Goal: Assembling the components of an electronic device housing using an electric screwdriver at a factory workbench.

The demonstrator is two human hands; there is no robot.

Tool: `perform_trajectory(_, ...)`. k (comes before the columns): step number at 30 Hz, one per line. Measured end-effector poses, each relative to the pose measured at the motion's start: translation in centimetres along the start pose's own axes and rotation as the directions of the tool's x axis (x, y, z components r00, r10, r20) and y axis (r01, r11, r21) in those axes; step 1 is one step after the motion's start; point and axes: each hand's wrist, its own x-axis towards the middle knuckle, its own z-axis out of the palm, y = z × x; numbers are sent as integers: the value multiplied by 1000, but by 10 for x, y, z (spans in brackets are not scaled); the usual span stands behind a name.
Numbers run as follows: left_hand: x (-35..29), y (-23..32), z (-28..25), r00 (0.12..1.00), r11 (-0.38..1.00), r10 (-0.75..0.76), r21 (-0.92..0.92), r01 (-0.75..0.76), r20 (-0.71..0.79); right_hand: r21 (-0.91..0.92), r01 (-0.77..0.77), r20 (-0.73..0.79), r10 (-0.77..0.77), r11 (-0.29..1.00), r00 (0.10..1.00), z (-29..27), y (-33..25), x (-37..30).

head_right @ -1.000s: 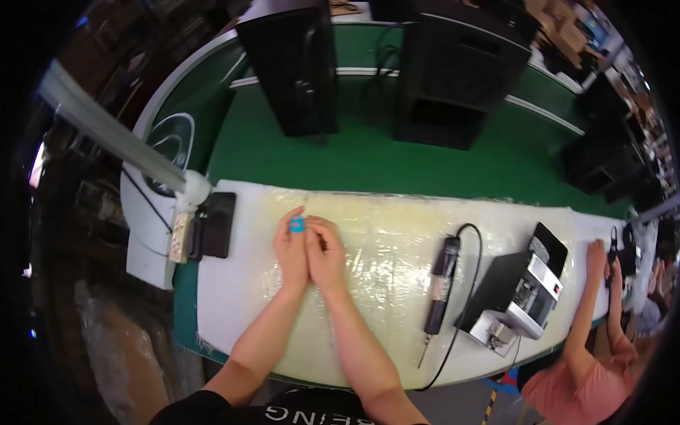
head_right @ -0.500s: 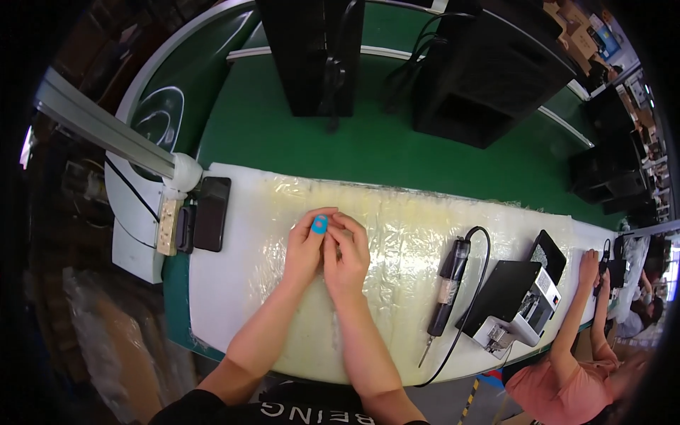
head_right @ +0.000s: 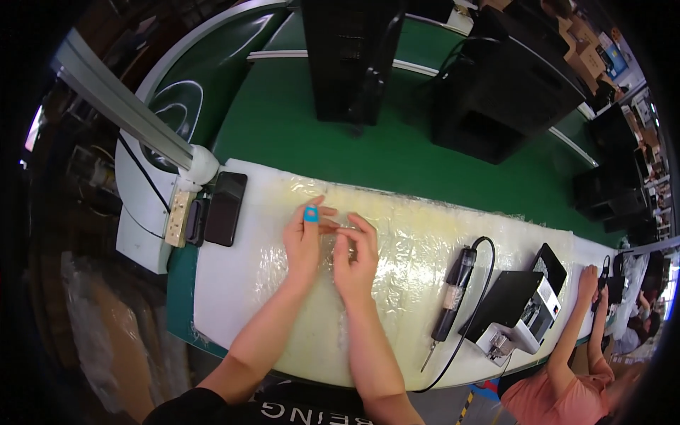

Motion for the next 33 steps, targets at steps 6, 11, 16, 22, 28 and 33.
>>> perform_trajectory(6, -1, -3, -12, 937, 812, 347, 490, -316, 30, -72, 45, -36, -48, 996, 998, 5, -6, -5)
perform_trajectory(11, 1, -3, -7, 801, 542, 580, 661, -518, 152, -131, 82, -4, -83, 988, 997, 4, -10, -3)
perform_trajectory(16, -1, -7, -2, 740, 419, 636, 707, -570, 220, -173, 25, 15, -22, 985, 1000, -8, -14, 2)
perform_trajectory(22, -6, -5, 7, 725, 354, 619, 717, -600, 302, -270, -6, 123, 40, 963, 992, -29, -22, 10)
perform_trajectory(28, -11, -8, 2, 720, 293, 573, 723, -626, 391, -338, -19, 276, 119, 941, 954, -34, -18, 9)
perform_trajectory(33, -13, -6, 12, 693, 194, 554, 738, -646, 462, -420, 28, 231, 77, 907, 970, -36, -13, 9)
